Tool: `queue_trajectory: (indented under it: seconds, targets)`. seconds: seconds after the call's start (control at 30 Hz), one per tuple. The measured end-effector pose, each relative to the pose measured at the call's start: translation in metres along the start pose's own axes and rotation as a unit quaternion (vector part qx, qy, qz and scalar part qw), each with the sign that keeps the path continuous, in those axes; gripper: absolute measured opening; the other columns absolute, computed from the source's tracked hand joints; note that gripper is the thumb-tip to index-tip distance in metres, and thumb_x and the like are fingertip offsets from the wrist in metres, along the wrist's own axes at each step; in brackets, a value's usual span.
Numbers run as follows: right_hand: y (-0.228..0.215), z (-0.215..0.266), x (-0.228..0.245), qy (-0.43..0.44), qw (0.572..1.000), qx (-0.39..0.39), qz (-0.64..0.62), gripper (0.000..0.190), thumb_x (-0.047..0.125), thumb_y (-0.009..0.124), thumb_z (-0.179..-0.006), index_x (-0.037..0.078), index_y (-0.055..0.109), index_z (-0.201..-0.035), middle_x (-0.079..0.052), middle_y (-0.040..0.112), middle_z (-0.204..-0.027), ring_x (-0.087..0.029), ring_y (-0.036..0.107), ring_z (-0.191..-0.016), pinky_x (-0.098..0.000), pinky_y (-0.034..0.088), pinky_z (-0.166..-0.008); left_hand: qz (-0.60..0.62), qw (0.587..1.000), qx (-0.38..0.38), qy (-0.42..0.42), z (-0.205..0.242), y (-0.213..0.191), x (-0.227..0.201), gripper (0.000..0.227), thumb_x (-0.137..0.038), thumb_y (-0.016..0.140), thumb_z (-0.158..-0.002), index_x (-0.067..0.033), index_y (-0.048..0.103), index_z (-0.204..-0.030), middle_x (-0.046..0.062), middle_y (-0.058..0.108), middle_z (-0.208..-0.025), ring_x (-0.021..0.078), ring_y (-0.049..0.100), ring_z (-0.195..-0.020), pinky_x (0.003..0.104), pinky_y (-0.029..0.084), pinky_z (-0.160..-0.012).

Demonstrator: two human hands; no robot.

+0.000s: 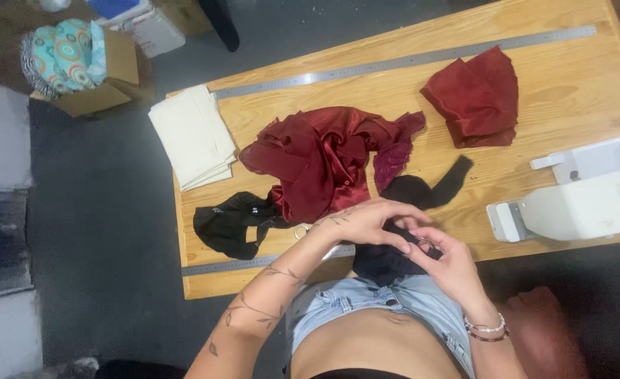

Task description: Inspecting and organizing fabric pieces and garment components on a work table

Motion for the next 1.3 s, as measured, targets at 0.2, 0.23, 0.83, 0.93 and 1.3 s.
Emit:
queue_trajectory:
  seconds: [0.2,0.23,0.83,0.93,1.3]
  targets:
    - [-0.018,-0.003,-0.016,0.036,0.999,-0.019,0.005,0.03,0.016,0.088,-0.078,0.013,0.08,-0.107,-0.007,0.077,-0.083,-0.01,0.064,-0.08,-0.0308,0.054,-0.081,-0.12,0.976,0.005,-0.179,-0.01,0.003,0.046,0.031,-0.047,0.081,-0.075,-0.0277,0.074,-0.098,-0.007,0.076,-0.084,0.0215,0.075,-0.09,0.038,0.057,-0.081]
    - [-0.019,-0.003,-0.015,0.035,0.999,-0.021,0.01,0.031,0.017,0.088,-0.078,0.014,0.081,-0.107,-0.007,0.077,-0.083,-0.01,0.064,-0.081,-0.0314,0.054,-0.082,-0.118,0.975,-0.007,-0.187,-0.01,0.002,0.044,0.027,-0.045,0.081,-0.077,-0.0274,0.075,-0.096,-0.006,0.076,-0.082,0.022,0.075,-0.088,0.038,0.057,-0.079]
    - [-0.016,-0.003,-0.012,0.022,1.0,0.017,-0.008,0.021,0.015,0.082,-0.08,0.011,0.08,-0.101,-0.002,0.072,-0.075,-0.01,0.059,-0.074,-0.029,0.051,-0.076,0.022,0.986,-0.11,-0.124,0.012,0.013,0.043,0.014,-0.012,0.072,-0.088,-0.0175,0.074,-0.101,0.001,0.077,-0.091,0.0147,0.072,-0.094,0.03,0.055,-0.08]
    - [-0.017,-0.001,-0.007,0.036,0.999,0.024,-0.002,0.022,0.015,0.082,-0.08,0.01,0.08,-0.102,-0.003,0.072,-0.076,-0.011,0.061,-0.074,-0.0289,0.051,-0.076,-0.015,0.983,-0.131,-0.126,0.014,0.013,0.032,0.017,-0.022,0.079,-0.078,-0.0198,0.076,-0.095,0.0,0.075,-0.086,0.0157,0.07,-0.088,0.032,0.054,-0.079]
    - [-0.016,0.001,0.005,0.036,0.997,0.038,-0.05,0.025,0.01,0.081,-0.081,0.005,0.079,-0.105,-0.005,0.073,-0.086,-0.014,0.059,-0.088,-0.0315,0.05,-0.087,0.006,0.972,-0.167,-0.165,0.013,0.016,0.061,0.026,-0.028,0.089,-0.069,-0.0154,0.068,-0.078,-0.002,0.072,-0.069,0.0117,0.064,-0.072,0.028,0.049,-0.071]
Point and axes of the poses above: each hand's wrist, its own z-axis away from the middle knuckle, its own y-axis out of the palm, x = y × z, the point moved 6 cm from there along -z, towards the middle knuckle
